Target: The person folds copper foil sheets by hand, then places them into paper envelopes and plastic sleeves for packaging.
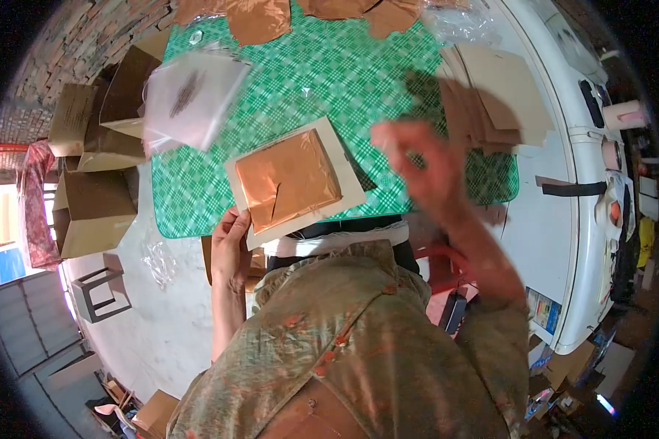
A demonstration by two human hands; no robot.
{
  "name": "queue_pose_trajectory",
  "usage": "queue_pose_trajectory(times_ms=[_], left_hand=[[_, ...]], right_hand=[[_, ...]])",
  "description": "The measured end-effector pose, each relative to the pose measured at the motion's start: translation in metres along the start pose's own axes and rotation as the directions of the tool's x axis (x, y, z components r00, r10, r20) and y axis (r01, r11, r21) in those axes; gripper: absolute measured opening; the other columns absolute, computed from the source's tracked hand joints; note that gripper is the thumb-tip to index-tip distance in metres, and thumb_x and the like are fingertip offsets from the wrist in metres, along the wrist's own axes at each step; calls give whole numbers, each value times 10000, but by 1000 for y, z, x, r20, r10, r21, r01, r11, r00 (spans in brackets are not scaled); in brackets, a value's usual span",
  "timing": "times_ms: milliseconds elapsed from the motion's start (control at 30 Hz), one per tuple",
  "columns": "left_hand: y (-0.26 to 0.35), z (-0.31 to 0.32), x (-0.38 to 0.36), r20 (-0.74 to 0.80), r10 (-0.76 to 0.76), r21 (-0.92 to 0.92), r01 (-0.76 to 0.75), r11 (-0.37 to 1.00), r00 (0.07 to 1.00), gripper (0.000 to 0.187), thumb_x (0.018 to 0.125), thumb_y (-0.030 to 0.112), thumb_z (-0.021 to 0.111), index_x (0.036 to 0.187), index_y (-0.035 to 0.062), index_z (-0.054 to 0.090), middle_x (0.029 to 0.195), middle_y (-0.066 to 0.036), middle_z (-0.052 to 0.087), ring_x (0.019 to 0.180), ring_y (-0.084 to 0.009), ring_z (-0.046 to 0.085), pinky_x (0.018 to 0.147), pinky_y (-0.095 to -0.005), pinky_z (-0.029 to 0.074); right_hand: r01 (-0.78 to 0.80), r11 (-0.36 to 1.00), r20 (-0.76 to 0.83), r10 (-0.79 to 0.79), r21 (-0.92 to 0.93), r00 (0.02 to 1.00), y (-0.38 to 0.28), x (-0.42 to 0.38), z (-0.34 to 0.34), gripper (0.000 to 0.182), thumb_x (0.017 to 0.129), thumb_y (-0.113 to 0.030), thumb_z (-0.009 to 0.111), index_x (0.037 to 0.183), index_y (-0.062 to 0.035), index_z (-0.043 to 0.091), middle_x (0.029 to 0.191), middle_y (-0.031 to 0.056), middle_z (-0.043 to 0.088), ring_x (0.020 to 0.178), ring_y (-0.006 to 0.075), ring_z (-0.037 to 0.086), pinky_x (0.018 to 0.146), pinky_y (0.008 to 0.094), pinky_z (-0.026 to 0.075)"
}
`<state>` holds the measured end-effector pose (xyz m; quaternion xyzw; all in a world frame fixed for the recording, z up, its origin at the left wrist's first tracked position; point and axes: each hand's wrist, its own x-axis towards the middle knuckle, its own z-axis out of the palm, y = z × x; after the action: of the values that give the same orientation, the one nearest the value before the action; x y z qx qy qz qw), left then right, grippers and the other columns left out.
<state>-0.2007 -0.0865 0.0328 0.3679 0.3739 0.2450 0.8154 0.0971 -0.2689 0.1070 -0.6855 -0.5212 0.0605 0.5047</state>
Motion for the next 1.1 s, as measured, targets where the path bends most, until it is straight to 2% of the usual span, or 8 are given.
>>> queue_pose_trajectory(times_ms=[67,133,233,333,433,833,1067,1100], left_hand=[[-6,-3,1,-21,25,32,-25,999,999,160,1063,109,594,1164,10,668,1113,-43,729,1029,-113,674,920,-279,523],[-8,-6,1,6,41,32,-41,999,999,164,1060,101,599,1176,4,662,1132,-51,725,1035,-117,675,923,-279,525],[-11,-5,-1,19,41,17,-42,999,999,169,1056,92,605,1188,0,656,1142,-58,723,1047,-121,674,931,-280,526],[-13,-3,-3,19,39,9,-39,999,999,170,1056,92,606,1192,0,651,1130,-57,727,1033,-118,680,918,-280,537],[-18,-5,-6,24,8,-17,-7,1000,1000,149,1055,83,610,1175,2,642,1147,-55,718,1063,-113,654,961,-272,504],[-21,-9,-10,9,6,-64,-6,998,1000,171,1054,90,618,1199,1,638,1158,-43,715,1090,-108,636,983,-262,480],[-26,-13,-11,46,5,-66,-2,998,999,204,1053,110,630,1226,3,634,1179,-52,720,1108,-107,633,982,-262,479],[-26,-12,-12,37,14,-53,-12,999,999,186,1057,117,622,1206,6,631,1164,-59,720,1068,-113,652,950,-271,507]], right_hand=[[4,998,28,-6,56,1000,-2,-35,24,168,936,35,663,1098,-6,673,1161,158,743,1046,215,723,908,339,578],[-14,997,15,13,76,1000,-3,-53,38,197,896,75,685,1078,0,671,1153,166,743,1008,228,735,890,331,583],[65,997,-24,-64,30,998,-6,-55,46,228,837,115,716,1031,2,673,1142,172,740,982,273,742,860,335,594],[197,934,0,-207,-299,978,0,-60,52,253,812,67,758,1044,-13,694,1136,135,721,954,298,736,825,357,608],[311,865,57,-315,-394,947,0,-57,59,269,799,52,771,1054,10,695,1131,126,705,936,296,722,811,371,609],[294,872,-57,-343,-392,938,-10,-69,61,307,799,68,764,1094,-3,717,1130,102,705,878,269,730,762,351,605],[188,897,-21,-214,-400,977,-7,-68,68,310,816,37,756,1121,-8,717,1143,100,704,966,281,704,816,375,590],[172,893,-6,-192,-416,981,-9,-65,68,292,831,25,745,1120,-8,717,1143,103,704,983,285,696,826,382,585]])
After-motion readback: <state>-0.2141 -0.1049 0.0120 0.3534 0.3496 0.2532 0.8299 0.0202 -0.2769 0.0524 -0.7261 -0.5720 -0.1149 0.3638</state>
